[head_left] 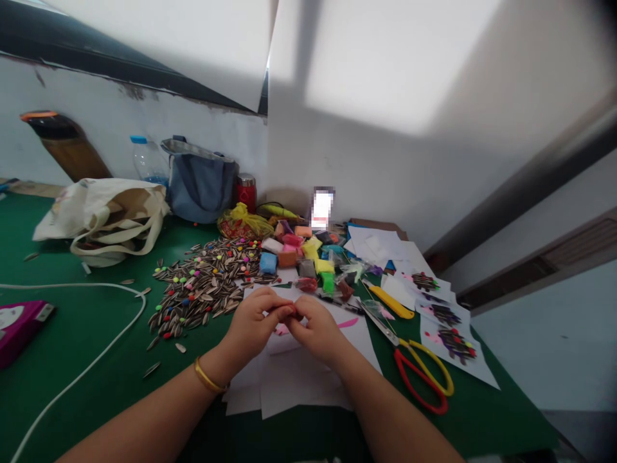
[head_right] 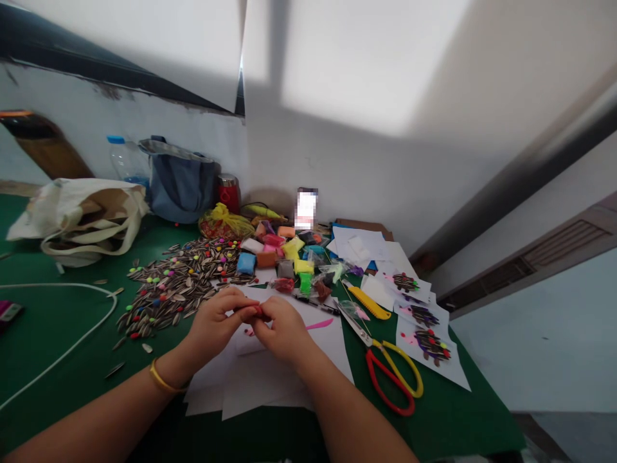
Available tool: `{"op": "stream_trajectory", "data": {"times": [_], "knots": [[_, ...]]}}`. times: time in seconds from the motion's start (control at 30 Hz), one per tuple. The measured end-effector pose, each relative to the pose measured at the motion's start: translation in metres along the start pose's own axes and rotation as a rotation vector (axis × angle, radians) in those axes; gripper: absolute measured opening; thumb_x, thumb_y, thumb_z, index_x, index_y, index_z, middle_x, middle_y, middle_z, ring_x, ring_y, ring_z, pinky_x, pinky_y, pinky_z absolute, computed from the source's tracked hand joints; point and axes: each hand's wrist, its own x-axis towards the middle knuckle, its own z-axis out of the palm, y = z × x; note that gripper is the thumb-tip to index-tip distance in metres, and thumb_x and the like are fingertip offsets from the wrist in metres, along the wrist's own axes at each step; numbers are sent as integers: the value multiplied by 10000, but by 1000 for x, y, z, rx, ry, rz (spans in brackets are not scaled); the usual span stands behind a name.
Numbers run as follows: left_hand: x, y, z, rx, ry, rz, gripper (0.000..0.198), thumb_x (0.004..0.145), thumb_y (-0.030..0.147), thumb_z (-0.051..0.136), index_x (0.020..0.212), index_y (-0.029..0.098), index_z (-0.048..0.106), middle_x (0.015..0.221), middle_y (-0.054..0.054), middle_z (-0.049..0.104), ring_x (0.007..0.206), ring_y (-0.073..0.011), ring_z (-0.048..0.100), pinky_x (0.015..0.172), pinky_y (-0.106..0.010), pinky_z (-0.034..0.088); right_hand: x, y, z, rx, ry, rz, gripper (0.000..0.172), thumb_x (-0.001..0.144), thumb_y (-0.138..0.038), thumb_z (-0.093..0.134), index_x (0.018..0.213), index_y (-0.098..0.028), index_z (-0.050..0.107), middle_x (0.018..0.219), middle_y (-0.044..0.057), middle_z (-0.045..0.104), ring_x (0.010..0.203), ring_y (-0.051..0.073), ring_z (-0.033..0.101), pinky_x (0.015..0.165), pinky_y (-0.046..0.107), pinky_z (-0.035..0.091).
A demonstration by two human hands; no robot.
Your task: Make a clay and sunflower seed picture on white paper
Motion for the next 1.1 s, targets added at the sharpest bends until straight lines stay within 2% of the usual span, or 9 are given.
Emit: {"op": "stream_trajectory", "data": {"times": [0.07,0.2,0.33,0.43,0.63,0.73,0.83,1.0,1.1], "knots": [[0,-2,1,-63,48,-43,96,847,264,671,827,224,756,755,-17,644,748,-162,610,688,-277,486,0,-2,2,123,-17,40,106,874,-294,647,846,-198,682,827,9,636,781,156,565,690,261,403],[1,-7,3,-121,43,-74,104,859,258,644,888,213,732,874,-34,684,842,-180,637,765,-302,510,0,-2,0,313,-34,134,182,913,-356,601,932,-215,715,855,5,701,793,164,622,702,257,450],[-1,-8,2,-32,76,-72,129,862,255,632,952,207,711,912,-41,673,833,-176,626,748,-304,509,1,-1,-6,276,-17,166,217,927,-353,570,894,-205,724,852,15,724,798,173,647,697,259,464],[-1,-6,0,13,-7,-20,178,854,244,645,1016,229,717,934,-38,666,836,-171,618,755,-303,505,1,-2,-7,170,-80,183,182,905,-298,591,831,-200,725,812,16,723,751,166,643,668,255,448],[1,-7,0,1,15,-35,117,873,243,629,826,210,731,795,-28,653,791,-172,608,736,-303,489,1,-3,-3,365,-81,199,158,861,-316,653,955,-211,726,880,4,733,809,170,659,707,249,477],[0,-8,3,-37,0,-40,148,877,242,621,976,227,730,919,-41,662,888,-183,613,805,-321,503,2,-1,-3,401,-74,202,183,887,-327,615,958,-207,734,880,8,736,814,172,660,713,249,480],[-2,-7,3,11,-46,-25,238,866,241,641,1091,261,717,986,-42,640,925,-183,598,817,-317,505,2,-1,-5,221,-33,175,139,864,-246,613,882,-206,745,829,3,730,777,165,637,685,242,454],[-2,-4,2,39,-37,-12,148,892,272,621,916,245,765,800,-27,619,787,-162,589,716,-282,500,2,-5,-3,189,-17,160,154,840,-183,589,870,-204,739,823,3,728,752,160,626,686,249,457],[-1,-4,2,11,-25,-15,157,890,277,623,966,253,759,906,-41,643,879,-182,607,792,-308,513,2,-5,-3,230,3,177,137,843,-208,598,873,-206,732,819,4,722,742,163,622,664,254,452]]}}
